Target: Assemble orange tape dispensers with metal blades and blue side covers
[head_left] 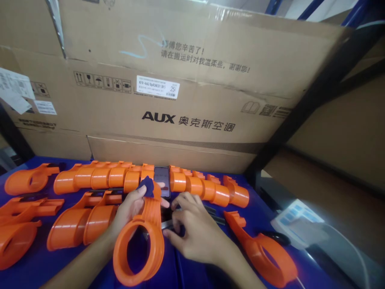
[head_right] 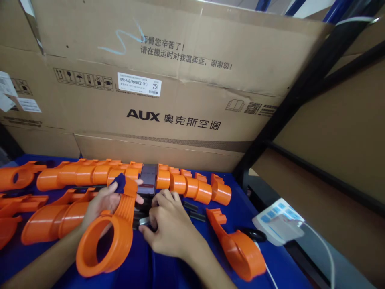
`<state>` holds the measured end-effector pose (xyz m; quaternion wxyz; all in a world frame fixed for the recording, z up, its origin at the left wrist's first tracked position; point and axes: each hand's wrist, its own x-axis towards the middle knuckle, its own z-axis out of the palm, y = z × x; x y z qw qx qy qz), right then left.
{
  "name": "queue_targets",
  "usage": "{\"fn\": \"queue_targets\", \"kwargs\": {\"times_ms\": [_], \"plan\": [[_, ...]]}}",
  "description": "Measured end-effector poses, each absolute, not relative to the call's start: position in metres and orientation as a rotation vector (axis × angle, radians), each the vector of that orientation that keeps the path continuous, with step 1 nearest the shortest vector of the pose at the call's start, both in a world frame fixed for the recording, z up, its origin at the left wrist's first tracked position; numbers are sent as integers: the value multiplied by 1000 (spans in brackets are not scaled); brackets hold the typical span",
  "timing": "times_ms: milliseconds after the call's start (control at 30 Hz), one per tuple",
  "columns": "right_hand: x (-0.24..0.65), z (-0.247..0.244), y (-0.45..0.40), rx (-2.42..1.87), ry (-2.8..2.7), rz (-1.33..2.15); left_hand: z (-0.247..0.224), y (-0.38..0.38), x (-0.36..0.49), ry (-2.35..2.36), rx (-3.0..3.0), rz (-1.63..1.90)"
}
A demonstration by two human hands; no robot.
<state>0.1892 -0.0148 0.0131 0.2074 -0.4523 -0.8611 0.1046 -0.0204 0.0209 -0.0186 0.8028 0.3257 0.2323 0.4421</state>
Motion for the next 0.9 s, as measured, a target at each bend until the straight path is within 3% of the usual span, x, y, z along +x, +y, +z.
{"fn": "queue_targets", "kwargs": {"times_ms": [233, 567, 900], "plan": [[187, 5, -13, -1267, -2386, 229, -14, 15, -19, 503, 746, 993], [201, 6, 4, -1296, -1887, 196, -13, 8, -17, 544, 775, 1033], [200, 9, 1, -1177, -1433, 672, -15, -4, -5, 589, 974, 1076]]}}
